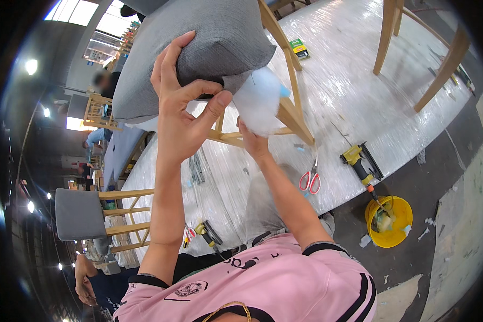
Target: The person staples and trims gray fabric on a wooden chair seat. They use a staple gun to secure the fabric, then scissors to trim excess material around the edges, repeating the process on multiple chairs.
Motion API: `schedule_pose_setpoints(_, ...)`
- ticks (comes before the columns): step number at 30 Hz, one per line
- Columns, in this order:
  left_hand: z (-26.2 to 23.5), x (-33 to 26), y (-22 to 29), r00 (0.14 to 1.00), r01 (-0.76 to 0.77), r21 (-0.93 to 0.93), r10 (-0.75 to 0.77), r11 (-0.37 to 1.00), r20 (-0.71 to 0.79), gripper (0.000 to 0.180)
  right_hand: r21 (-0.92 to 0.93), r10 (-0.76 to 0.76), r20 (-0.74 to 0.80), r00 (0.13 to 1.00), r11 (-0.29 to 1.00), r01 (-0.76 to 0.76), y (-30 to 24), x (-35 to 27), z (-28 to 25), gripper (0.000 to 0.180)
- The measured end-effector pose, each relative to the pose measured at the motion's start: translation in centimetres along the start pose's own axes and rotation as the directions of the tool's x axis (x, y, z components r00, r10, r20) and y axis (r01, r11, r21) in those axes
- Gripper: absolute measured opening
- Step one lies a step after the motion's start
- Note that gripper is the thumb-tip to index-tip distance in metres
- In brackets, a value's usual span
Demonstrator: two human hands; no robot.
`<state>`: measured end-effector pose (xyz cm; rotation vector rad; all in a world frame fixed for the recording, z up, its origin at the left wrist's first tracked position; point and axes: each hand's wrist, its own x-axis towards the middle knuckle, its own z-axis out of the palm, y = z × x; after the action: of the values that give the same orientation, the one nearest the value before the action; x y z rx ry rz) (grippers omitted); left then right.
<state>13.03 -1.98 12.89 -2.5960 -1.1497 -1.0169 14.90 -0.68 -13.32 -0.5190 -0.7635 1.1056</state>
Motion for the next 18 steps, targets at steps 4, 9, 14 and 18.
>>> schedule_pose_setpoints(4,0.0,-0.1,0.2,1.000,0.006,-0.008,-0.006,1.000,-0.001,0.013,0.018,0.039,-0.050,0.998,0.999,-0.038,0.0,-0.7,0.1,0.043)
schedule_pose_setpoints(9,0.2,-0.1,0.1,1.000,-0.011,0.016,0.011,1.000,-0.001,0.015,-0.110,-0.037,-0.070,0.997,0.993,0.029,2.2,-0.9,-1.7,0.037)
schedule_pose_setpoints(14,0.2,-0.4,0.9,1.000,-0.004,0.170,0.001,0.985,0.015,0.018,0.072,0.083,0.038,0.996,0.994,-0.086,-1.5,-0.4,-0.8,0.009)
schedule_pose_setpoints(18,0.3,-0.3,0.7,1.000,-0.009,0.166,0.006,0.986,0.021,0.018,-0.061,0.041,0.061,0.997,0.997,-0.037,-3.3,0.5,-0.4,0.010)
